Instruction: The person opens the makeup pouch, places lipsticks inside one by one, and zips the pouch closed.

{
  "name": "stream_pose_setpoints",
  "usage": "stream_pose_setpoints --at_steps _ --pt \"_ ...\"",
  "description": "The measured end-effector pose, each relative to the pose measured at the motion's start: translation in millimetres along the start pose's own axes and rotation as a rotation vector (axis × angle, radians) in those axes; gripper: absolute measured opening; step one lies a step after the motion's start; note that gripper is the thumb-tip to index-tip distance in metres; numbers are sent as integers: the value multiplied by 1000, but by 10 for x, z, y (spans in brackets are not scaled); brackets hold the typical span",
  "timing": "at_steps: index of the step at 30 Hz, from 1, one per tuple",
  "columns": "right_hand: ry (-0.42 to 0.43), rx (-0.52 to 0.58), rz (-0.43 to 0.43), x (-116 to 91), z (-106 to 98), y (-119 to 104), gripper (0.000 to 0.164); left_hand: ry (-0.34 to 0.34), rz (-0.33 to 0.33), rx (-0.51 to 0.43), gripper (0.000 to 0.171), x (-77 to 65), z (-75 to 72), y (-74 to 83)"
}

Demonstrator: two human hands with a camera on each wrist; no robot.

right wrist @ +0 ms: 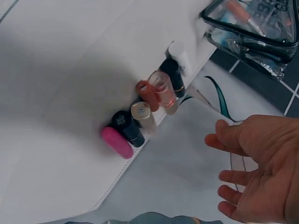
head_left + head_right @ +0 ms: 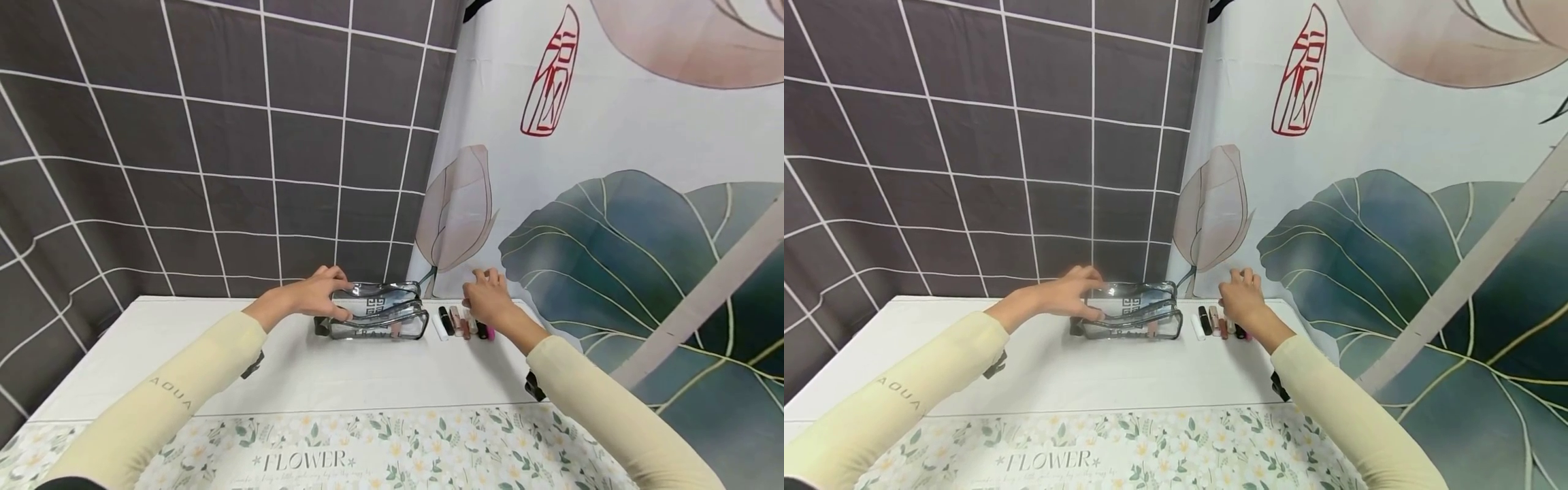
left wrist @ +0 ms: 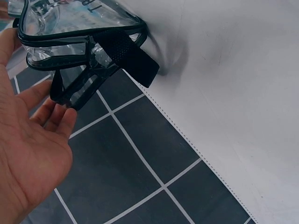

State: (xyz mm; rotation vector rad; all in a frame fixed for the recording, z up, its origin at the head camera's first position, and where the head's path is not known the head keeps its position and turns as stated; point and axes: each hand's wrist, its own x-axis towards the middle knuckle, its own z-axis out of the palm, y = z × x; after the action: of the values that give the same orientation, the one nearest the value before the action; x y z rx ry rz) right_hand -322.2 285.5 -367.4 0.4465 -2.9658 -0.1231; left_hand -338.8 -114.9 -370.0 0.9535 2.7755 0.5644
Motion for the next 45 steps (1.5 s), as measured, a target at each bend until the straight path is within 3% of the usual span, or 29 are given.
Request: stream_pose_setpoints --at_steps 15,31,45 --pt "-296 -45 153 -71 142 207 6 -6 8 -12 85 -1 -7 5" --pt "-394 -62 205 -102 279 334 12 -6 6 -2 84 -9 0 4" --pt "-361 -83 221 -144 323 352 26 3 10 -9 85 10 -12 0"
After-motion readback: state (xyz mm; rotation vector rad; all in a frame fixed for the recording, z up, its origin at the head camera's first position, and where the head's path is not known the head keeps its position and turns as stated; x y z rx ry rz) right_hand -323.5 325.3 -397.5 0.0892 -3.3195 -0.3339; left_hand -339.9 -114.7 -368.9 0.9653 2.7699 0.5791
